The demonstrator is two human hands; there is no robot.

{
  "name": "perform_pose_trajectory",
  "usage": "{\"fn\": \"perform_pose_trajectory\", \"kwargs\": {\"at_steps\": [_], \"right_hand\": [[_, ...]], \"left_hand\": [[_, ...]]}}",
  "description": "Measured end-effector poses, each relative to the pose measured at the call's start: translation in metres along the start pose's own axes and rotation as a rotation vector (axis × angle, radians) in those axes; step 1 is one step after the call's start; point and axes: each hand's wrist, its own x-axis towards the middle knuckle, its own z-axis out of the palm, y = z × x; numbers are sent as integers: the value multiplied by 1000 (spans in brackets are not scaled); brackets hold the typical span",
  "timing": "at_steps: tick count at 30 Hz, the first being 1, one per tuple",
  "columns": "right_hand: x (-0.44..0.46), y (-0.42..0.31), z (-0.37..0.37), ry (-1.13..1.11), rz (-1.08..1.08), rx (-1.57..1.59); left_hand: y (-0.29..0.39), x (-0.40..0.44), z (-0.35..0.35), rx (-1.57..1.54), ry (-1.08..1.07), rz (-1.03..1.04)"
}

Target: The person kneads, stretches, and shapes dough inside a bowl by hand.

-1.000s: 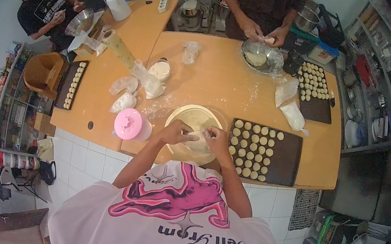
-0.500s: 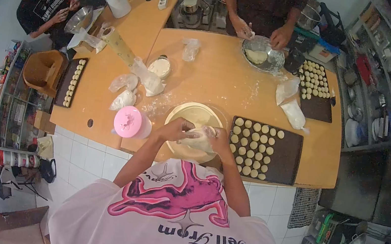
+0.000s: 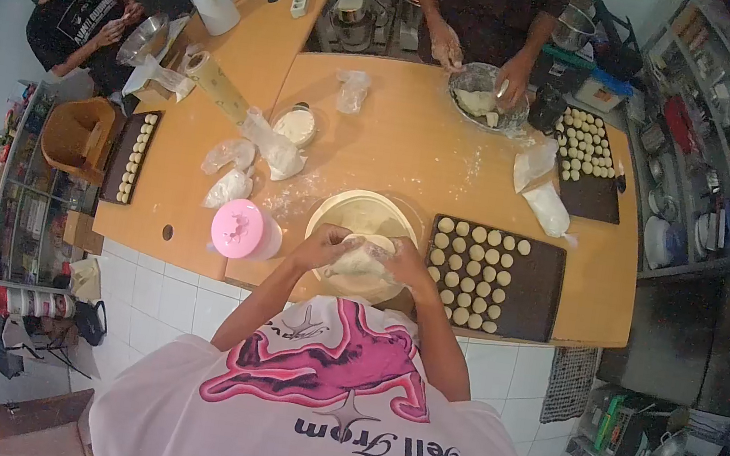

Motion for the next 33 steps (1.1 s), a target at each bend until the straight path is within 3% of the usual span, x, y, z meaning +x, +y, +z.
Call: {"fn": "perform_pose_trajectory", "kwargs": {"at_steps": [4,7,10,16,19,22,25,26,28,29,30,31,33], "right_hand": [[-5,1,1,38,120,258],[-5,1,-2,71,132,189],[1,10,-2,53,79,64],[5,11,8,130,139,149],[12,9,8,273,-25,-58],[8,-25,5,244,-298,-209],[8,-38,16,235,-514,-389],[8,-37,20,225,-579,-446],[-2,-47,33,-101,-538,-519],[-8,-50,39,-260,-507,-549],[-10,-43,42,-175,-580,-476],[-11,-37,39,-116,-521,-369],[-9,-23,27,-5,-409,-155]], "left_hand": [[4,3,-4,135,-18,18],[1,6,-6,203,-11,43],[-2,5,3,1,84,35],[-31,7,-4,-79,210,1],[-24,2,-12,56,267,180],[-5,0,-14,22,529,363],[-37,11,-7,-744,539,243],[-40,5,1,-949,434,154],[-10,-18,20,-1341,197,-34],[-18,-16,18,-1364,122,0],[-20,-15,15,-1390,46,33],[-21,-13,15,-1416,-30,74],[-21,-11,14,-1509,48,74]]}}
